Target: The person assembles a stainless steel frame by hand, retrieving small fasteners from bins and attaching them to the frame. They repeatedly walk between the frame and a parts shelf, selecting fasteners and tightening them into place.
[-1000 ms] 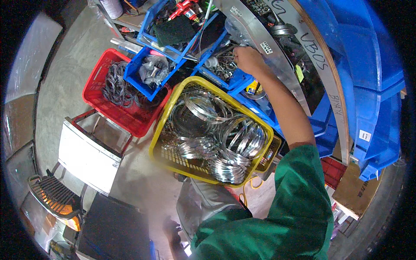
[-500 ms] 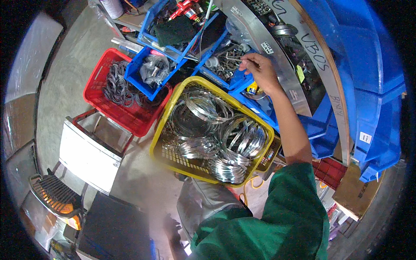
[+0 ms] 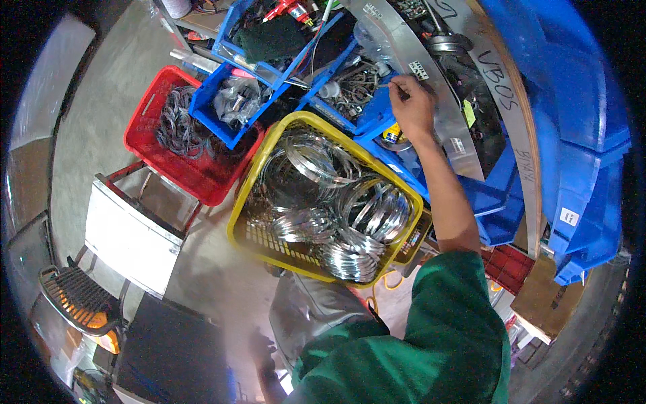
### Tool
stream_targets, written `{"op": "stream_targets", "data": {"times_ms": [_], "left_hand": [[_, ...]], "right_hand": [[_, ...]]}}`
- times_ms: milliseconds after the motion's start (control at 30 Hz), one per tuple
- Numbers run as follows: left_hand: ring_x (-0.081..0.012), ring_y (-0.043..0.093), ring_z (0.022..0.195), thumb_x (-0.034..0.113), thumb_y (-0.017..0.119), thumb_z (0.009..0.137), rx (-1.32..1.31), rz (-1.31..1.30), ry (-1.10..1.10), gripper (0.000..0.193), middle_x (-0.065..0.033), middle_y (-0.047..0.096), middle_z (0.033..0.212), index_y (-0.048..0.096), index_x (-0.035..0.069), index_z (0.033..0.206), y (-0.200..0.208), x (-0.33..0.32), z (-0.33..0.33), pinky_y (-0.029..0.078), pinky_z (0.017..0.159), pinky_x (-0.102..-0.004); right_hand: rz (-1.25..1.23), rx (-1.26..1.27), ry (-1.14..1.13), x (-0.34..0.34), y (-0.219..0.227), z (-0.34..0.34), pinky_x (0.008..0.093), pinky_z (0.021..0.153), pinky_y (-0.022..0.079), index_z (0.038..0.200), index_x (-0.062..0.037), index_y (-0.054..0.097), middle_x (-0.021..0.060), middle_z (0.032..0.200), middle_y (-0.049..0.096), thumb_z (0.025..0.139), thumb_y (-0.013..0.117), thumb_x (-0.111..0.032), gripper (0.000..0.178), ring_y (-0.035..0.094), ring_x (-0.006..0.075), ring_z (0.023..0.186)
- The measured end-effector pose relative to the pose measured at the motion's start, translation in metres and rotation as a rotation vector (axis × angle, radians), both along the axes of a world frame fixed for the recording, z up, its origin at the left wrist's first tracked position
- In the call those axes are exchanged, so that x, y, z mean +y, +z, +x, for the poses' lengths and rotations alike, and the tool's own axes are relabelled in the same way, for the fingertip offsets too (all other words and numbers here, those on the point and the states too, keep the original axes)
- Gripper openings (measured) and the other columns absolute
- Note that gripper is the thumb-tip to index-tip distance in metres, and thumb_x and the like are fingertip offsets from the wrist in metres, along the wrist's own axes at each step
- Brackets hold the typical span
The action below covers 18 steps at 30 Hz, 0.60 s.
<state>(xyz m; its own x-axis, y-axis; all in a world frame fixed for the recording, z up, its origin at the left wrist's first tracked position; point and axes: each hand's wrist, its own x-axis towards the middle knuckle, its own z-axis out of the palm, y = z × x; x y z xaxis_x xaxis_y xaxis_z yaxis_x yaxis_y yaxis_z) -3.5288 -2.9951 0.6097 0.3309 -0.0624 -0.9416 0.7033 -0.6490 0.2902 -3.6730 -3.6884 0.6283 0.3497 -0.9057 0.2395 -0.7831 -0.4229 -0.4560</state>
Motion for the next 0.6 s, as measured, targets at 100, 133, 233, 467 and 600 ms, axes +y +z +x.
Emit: {"op": "stream_targets", "data": {"times_ms": [100, 133, 233, 467, 600], "left_hand": [[-0.0102, 0.059, 0.060, 0.032, 0.058, 0.097, -0.022, 0.006, 0.009, 0.040, 0.0006, 0.056, 0.071, 0.054, 0.006, 0.127, -0.001, 0.002, -0.001, 0.048, 0.042, -0.0243], [-0.0101, 0.059, 0.060, 0.032, 0.059, 0.097, -0.016, -0.001, 0.017, 0.040, 0.0006, 0.055, 0.071, 0.054, 0.006, 0.127, -0.002, 0.002, -0.002, 0.048, 0.042, -0.0241], [-0.0098, 0.058, 0.060, 0.030, 0.059, 0.097, -0.007, -0.012, 0.040, 0.040, 0.0007, 0.055, 0.071, 0.054, 0.006, 0.128, -0.003, 0.003, -0.003, 0.048, 0.042, -0.0236], [-0.0100, 0.058, 0.059, 0.029, 0.058, 0.097, -0.010, -0.023, 0.015, 0.039, 0.0010, 0.054, 0.071, 0.054, 0.006, 0.128, -0.006, 0.008, -0.009, 0.048, 0.043, -0.0234], [-0.0101, 0.058, 0.059, 0.029, 0.058, 0.097, -0.041, -0.032, -0.038, 0.039, 0.0013, 0.054, 0.071, 0.054, 0.006, 0.127, -0.008, 0.019, -0.011, 0.047, 0.043, -0.0235]], "right_hand": [[-0.078, 0.076, -0.019, -0.004, -0.003, 0.005, 0.0396, 0.071, 0.054, 0.092, -0.0073, 0.067, 0.0127, 0.089, 0.070, 0.084, 0.069, -0.017, 0.012, 0.069, 0.0318, 0.078], [-0.096, 0.110, -0.035, -0.005, -0.004, 0.007, 0.0399, 0.071, 0.054, 0.091, -0.0075, 0.067, 0.0127, 0.088, 0.070, 0.083, 0.069, -0.017, 0.012, 0.069, 0.0323, 0.078], [-0.227, 0.351, -0.019, -0.008, -0.004, 0.013, 0.0384, 0.069, 0.054, 0.092, -0.0085, 0.069, 0.0111, 0.087, 0.071, 0.085, 0.068, -0.022, 0.015, 0.069, 0.0291, 0.075], [0.119, 0.913, 0.244, -0.015, -0.010, 0.034, 0.0481, 0.079, 0.054, 0.102, -0.0095, 0.071, 0.0193, 0.095, 0.070, 0.088, 0.061, -0.026, 0.024, 0.067, 0.0407, 0.089], [0.361, 0.812, 0.054, -0.053, -0.029, 0.046, 0.0540, 0.091, 0.048, 0.112, -0.0071, 0.065, 0.0256, 0.110, 0.065, 0.089, 0.056, -0.020, 0.028, 0.061, 0.0422, 0.107]]}}
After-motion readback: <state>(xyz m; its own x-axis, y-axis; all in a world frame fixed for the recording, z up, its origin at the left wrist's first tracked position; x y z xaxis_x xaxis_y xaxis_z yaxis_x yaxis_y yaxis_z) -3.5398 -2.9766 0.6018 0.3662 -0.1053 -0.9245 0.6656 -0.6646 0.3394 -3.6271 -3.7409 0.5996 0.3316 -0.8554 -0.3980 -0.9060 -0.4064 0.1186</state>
